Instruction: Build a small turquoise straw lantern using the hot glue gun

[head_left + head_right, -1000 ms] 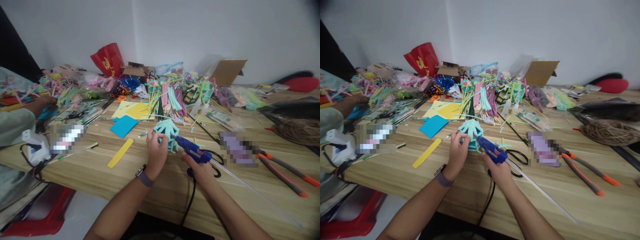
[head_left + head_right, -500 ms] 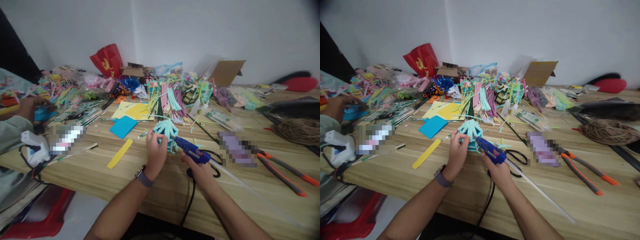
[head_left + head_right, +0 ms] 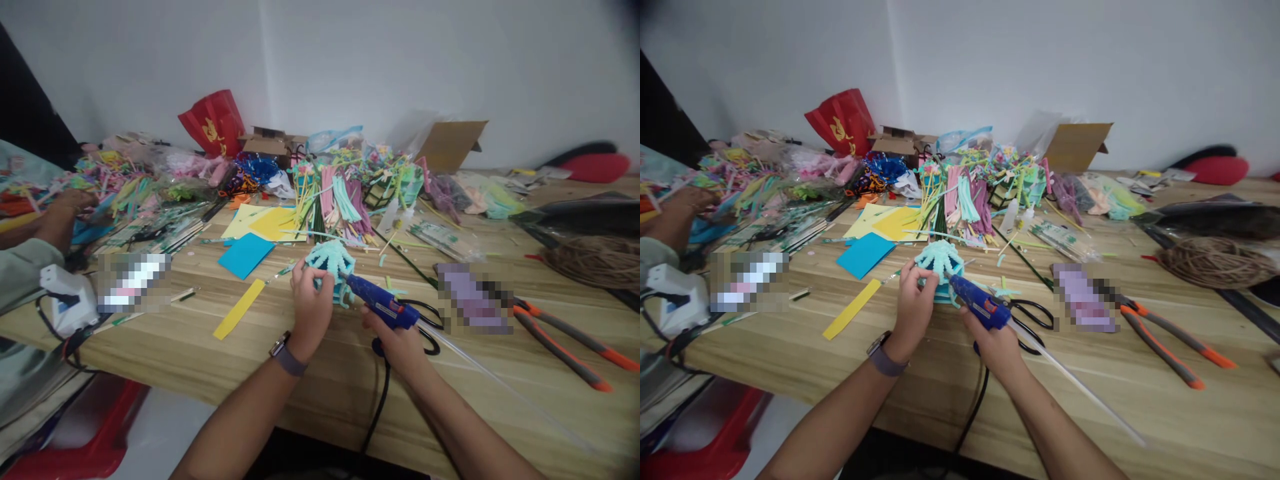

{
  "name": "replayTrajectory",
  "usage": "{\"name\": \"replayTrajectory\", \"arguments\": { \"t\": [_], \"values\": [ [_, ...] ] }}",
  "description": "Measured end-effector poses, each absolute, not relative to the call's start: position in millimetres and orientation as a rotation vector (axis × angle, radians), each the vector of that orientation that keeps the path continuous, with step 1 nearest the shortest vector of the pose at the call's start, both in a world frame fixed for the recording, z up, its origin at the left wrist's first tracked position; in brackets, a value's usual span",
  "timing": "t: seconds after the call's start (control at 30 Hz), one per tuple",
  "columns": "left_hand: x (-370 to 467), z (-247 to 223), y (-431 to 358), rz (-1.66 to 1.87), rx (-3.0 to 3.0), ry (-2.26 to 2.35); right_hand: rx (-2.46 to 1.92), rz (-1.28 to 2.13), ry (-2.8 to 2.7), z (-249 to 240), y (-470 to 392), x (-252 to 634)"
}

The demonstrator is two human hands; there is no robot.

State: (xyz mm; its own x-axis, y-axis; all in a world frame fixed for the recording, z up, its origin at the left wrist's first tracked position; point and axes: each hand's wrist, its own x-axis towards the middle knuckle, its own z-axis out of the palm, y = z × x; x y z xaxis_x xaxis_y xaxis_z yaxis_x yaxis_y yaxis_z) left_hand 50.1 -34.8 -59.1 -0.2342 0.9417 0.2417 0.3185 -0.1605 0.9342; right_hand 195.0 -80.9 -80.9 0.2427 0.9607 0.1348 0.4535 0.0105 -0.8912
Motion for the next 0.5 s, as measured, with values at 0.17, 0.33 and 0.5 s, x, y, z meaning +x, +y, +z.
{"name": "replayTrajectory", "arguments": {
  "t": [0.17,0.33,0.5],
  "values": [
    [50.4,-57.6,-35.4,1.41,1.447,1.535,-1.595,0.676,-1.322,-78.4,-81.7,192.6],
    [50.0,-57.9,-35.6,1.408,1.449,1.524,-1.588,0.665,-1.364,-78.1,-83.0,193.6],
    [49.0,-60.4,-34.4,1.413,1.441,1.521,-1.535,0.684,-1.403,-83.1,-82.6,199.3]
  ]
}}
